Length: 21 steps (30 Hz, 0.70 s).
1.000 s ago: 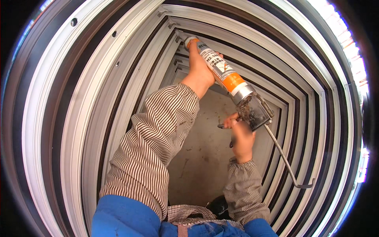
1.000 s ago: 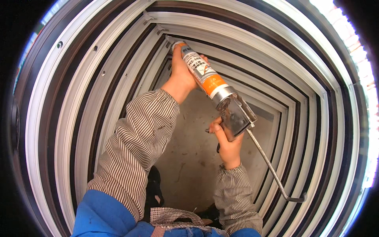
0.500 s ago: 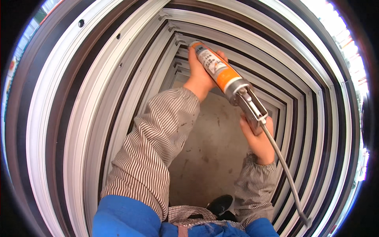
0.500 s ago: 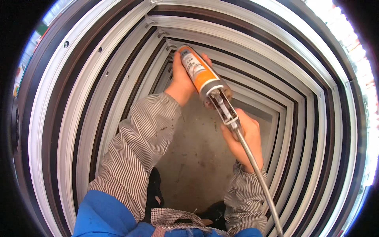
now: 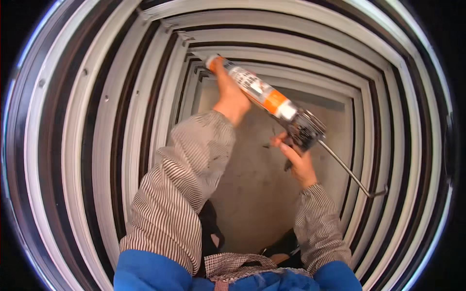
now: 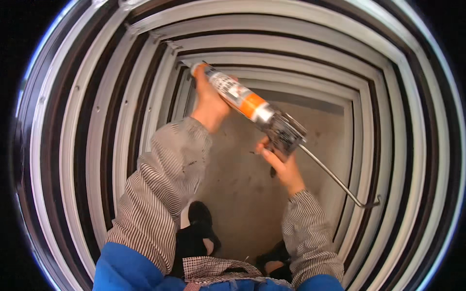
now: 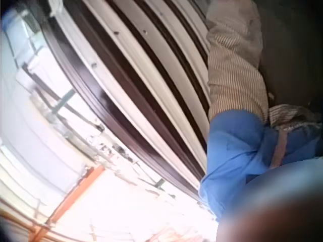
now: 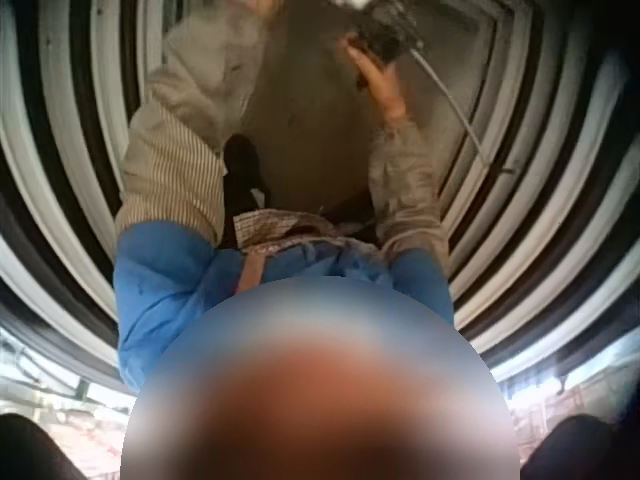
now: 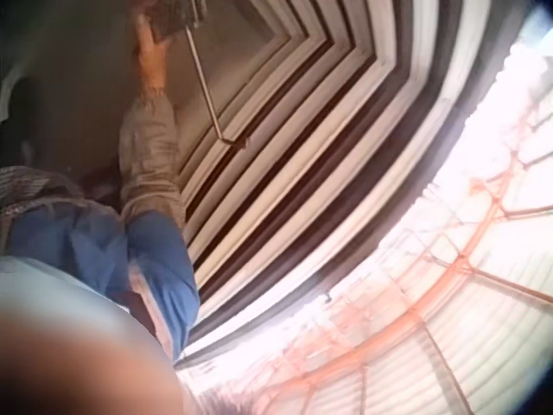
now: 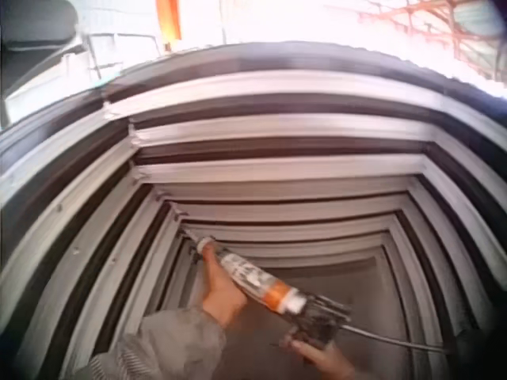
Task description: Applying sealant to the inner corners of stacked metal window frames using a caulking gun and then smoothing it with a finger.
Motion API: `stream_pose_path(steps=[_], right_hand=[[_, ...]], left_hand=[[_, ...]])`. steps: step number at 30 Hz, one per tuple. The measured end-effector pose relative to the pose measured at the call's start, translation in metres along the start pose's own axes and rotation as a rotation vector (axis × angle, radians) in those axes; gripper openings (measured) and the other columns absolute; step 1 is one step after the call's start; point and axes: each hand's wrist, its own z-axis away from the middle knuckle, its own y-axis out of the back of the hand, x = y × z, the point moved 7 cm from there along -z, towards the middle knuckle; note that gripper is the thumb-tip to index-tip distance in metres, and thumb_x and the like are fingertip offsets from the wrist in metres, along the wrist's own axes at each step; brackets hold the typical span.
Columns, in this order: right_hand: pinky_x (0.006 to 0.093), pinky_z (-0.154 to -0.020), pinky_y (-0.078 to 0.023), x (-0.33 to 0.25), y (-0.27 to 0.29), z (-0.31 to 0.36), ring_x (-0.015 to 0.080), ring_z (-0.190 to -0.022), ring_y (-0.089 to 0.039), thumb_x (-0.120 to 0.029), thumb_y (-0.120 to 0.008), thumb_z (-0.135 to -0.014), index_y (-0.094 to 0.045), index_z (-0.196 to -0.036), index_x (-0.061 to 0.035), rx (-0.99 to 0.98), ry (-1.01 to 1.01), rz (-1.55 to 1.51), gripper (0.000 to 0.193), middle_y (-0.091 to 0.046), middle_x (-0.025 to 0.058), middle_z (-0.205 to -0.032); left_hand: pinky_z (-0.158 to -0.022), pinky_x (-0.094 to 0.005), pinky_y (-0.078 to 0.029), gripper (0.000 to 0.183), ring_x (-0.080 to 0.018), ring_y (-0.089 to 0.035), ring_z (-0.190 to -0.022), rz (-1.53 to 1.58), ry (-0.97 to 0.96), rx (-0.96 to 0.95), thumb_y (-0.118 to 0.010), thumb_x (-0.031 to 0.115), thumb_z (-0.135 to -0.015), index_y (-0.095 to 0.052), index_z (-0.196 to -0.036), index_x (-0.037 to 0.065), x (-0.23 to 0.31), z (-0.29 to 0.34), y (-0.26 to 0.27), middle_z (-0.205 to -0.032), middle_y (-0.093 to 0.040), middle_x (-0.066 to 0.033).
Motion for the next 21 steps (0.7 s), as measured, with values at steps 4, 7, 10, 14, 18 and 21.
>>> stream_pose_path(steps=[4,7,10,14,18,21], right_hand=[[0.0291,-0.079,-0.047,0.018,-0.022,-0.016,0.012,-0.086,-0.058,-0.009,-0.062,-0.085,-0.055,-0.099,-0.0008,-0.026,0.044,-0.06,0.017,-0.061,0.0031,-0.089],[0.0284,-0.079,-0.046,0.028,-0.033,-0.025,0.0121,-0.086,-0.058,-0.008,-0.06,-0.087,-0.055,-0.099,-0.0016,0.014,0.063,-0.146,0.015,-0.061,0.0033,-0.089],[0.029,-0.081,-0.046,0.034,-0.041,-0.03,0.0125,-0.088,-0.057,-0.01,-0.059,-0.087,-0.055,-0.1,-0.0022,0.019,0.07,-0.2,0.016,-0.061,0.0035,-0.091],[0.0306,-0.079,-0.048,0.034,-0.041,-0.03,0.0129,-0.084,-0.058,-0.008,-0.059,-0.087,-0.054,-0.097,-0.0019,0.062,0.086,-0.18,0.013,-0.059,0.0039,-0.086],[0.0302,-0.076,-0.048,0.032,-0.031,-0.03,0.0127,-0.08,-0.057,-0.007,-0.058,-0.087,-0.055,-0.093,-0.0019,0.079,0.082,-0.174,0.009,-0.058,0.0038,-0.083],[0.0294,-0.074,-0.047,0.027,-0.025,-0.027,0.0122,-0.077,-0.055,-0.006,-0.057,-0.087,-0.055,-0.091,-0.0019,0.089,0.14,-0.056,0.006,-0.057,0.0036,-0.081]], left_hand=[[-0.065,-0.0438,-0.05,0.054,-0.0298,-0.054,-0.068,-0.098,-0.058,0.01,-0.051,0.058,-0.083,-0.041,-0.1,0.008,0.023,-0.021,0.011,-0.076,-0.053,-0.015],[-0.066,-0.0448,-0.05,0.048,-0.0298,-0.054,-0.069,-0.106,-0.086,-0.007,-0.048,0.054,-0.086,-0.041,-0.101,0.009,0.035,-0.029,0.012,-0.079,-0.053,-0.0159],[-0.067,-0.0439,-0.05,0.048,-0.0299,-0.054,-0.069,-0.208,-0.201,-0.029,-0.049,0.053,-0.087,-0.041,-0.102,0.008,0.043,-0.029,0.012,-0.078,-0.053,-0.0165],[-0.067,-0.0424,-0.05,0.049,-0.0296,-0.054,-0.072,-0.159,-0.192,-0.042,-0.049,0.052,-0.088,-0.042,-0.103,0.006,0.042,-0.033,0.008,-0.08,-0.053,-0.0156],[-0.067,-0.0421,-0.05,0.052,-0.0291,-0.054,-0.072,-0.132,-0.11,-0.113,-0.048,0.054,-0.087,-0.043,-0.097,0.003,0.033,-0.035,0.0,-0.08,-0.053,-0.0147],[-0.066,-0.0395,-0.05,0.051,-0.0267,-0.053,-0.07,-0.123,-0.037,-0.139,-0.044,0.057,-0.089,-0.045,-0.094,0.007,0.028,-0.035,-0.006,-0.077,-0.053,-0.013]])
